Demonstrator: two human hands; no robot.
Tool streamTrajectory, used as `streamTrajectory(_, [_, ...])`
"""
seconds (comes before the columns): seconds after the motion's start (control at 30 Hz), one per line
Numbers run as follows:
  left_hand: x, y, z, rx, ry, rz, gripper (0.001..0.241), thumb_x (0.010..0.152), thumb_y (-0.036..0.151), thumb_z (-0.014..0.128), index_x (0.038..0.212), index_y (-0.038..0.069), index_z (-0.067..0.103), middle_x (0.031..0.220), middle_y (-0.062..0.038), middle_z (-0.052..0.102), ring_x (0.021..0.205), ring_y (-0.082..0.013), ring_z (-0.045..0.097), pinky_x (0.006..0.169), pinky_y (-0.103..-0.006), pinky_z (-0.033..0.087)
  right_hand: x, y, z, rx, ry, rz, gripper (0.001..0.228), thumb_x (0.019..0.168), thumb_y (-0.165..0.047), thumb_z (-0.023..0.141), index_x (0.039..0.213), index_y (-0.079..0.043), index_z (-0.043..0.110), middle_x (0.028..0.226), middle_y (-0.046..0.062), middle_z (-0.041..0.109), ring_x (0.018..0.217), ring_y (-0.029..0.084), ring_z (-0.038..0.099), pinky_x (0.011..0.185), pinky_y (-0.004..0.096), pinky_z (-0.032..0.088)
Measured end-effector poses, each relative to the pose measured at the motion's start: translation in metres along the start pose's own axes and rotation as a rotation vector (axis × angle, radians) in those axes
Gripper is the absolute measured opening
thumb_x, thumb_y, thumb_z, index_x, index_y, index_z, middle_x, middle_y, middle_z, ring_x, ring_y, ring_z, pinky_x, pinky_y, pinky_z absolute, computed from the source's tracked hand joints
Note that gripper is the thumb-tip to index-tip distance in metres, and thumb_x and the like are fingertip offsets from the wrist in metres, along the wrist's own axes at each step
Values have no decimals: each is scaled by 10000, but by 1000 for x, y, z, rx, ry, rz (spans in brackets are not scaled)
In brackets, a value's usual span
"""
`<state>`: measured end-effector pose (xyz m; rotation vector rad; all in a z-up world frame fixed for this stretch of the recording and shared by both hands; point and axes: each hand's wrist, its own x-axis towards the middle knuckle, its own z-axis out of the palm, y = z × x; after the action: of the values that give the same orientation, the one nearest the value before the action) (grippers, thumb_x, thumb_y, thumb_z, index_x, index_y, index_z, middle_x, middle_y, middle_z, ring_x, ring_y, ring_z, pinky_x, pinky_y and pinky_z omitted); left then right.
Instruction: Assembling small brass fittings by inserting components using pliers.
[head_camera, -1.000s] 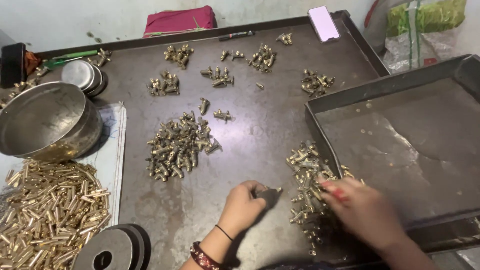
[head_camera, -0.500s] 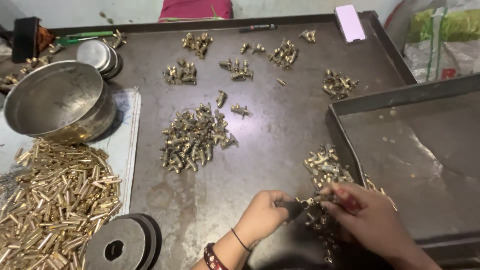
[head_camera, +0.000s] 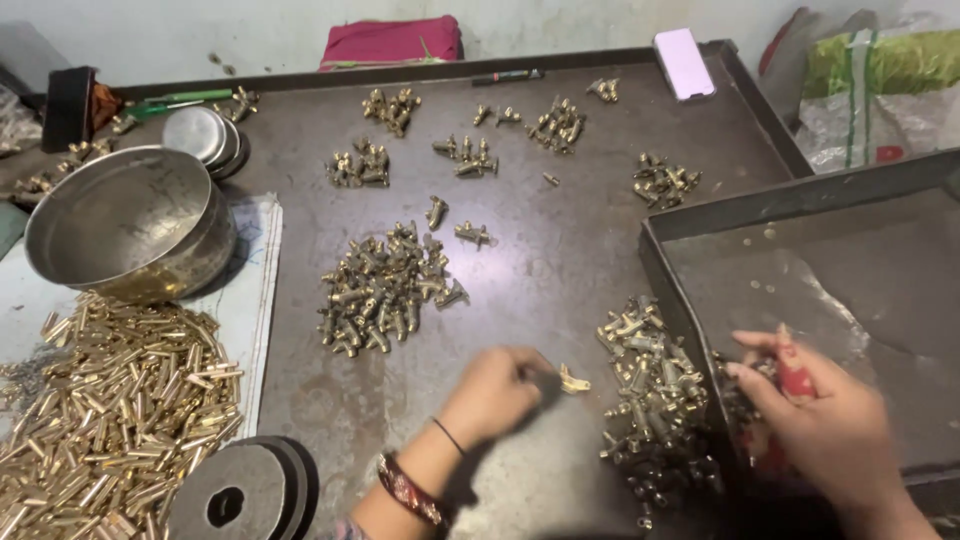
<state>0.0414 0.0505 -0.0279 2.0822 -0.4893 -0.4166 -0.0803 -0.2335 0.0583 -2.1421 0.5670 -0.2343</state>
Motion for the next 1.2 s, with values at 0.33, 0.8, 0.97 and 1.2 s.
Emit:
streamTrajectory(0.33, [83,-67,-98,647,258,396,121,824,126,718,929,86,762,1064,-118,748,1148,-349,636,991,-441,508,48,84,-21,-308,101,-10,360,862,-278,768,1190,-133,742,864,91,749,731,275,702,677,405,553])
streamTrajectory(0.8, [-19,49,71,-422,-126,86,324,844,15,612,1123,94,758,979,-71,789,805,-126,696,770,-263,562,117,66,24,-968,-292,43,336,855,-421,728,1110,-203,746,1146,125,748,1108,345,697,935,482,561])
streamTrajectory(0.97, [-32,74,54,-509,-29,126,437,772,-70,582,1162,65,724,1053,-76,718,894,-149,680,790,-266,573,99,68,11,-285,-45,-7,251,923,-281,681,1092,-96,694,979,142,750,846,296,682,733,410,548])
streamTrajectory(1.2, [-48,75,46,-617,96,334,532,763,-150,530,1247,-1,692,1172,-119,709,1097,-182,720,982,-264,563,-9,-6,42,360,-300,321,150,883,-164,725,990,-79,788,699,94,725,472,167,621,455,308,494])
